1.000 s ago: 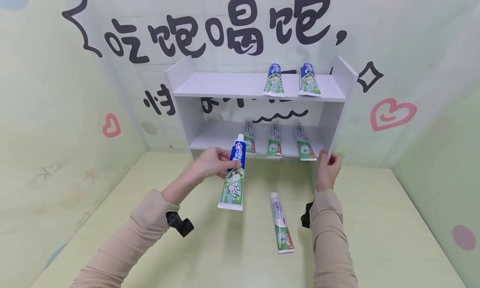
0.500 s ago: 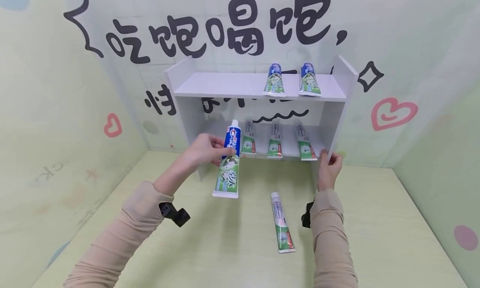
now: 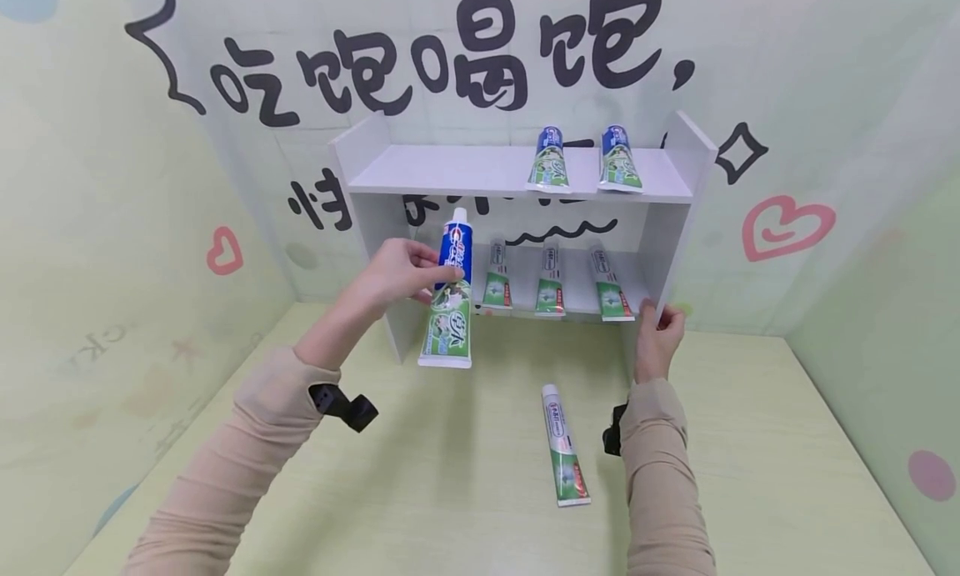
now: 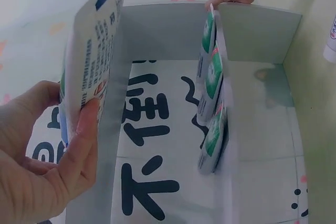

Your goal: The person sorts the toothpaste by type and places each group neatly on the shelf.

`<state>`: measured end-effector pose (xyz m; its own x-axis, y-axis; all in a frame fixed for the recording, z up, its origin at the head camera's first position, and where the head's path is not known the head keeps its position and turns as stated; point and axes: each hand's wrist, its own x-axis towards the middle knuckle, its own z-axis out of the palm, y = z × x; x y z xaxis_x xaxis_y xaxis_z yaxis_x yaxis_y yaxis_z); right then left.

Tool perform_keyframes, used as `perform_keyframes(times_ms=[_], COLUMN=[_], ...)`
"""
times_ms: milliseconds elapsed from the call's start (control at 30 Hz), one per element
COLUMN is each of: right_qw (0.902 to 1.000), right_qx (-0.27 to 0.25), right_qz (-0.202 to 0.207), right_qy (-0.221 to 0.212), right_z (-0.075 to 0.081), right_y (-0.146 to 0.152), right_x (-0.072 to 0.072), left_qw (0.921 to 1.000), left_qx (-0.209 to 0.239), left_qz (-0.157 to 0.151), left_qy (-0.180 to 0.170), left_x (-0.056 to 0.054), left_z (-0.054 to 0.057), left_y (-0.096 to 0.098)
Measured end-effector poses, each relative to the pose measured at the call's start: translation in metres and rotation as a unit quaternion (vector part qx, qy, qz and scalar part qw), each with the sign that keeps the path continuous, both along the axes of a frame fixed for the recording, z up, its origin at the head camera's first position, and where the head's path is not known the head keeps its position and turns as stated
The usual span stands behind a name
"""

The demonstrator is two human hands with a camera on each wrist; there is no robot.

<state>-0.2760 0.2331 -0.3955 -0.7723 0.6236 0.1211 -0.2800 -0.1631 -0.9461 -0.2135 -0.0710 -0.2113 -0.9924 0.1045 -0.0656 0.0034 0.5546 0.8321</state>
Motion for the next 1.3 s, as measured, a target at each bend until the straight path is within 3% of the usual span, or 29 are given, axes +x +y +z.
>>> perform_keyframes(times_ms=[333,867,1300], right_qw=[0.9999,0.9998,0.9998], right_qx=[0.004,0.003,0.008], right_qz=[0.006,0.012,0.013], right_qy=[-0.010,-0.012,-0.014], right_z=[-0.001,0.001,0.000], right_y=[0.001,0.002,0.002], right_x=[0.000,0.000,0.000], left_qw=[0.9995,0.9989,0.9959], left_qx=[0.007,-0.021,-0.047], left_qz=[0.014,0.035,0.076], left_qy=[0.027,0.023,0.015], left_x=[-0.010,-0.024,-0.048], left_z=[0.023,0.056,0.075], left_y=[0.001,0.004,0.006])
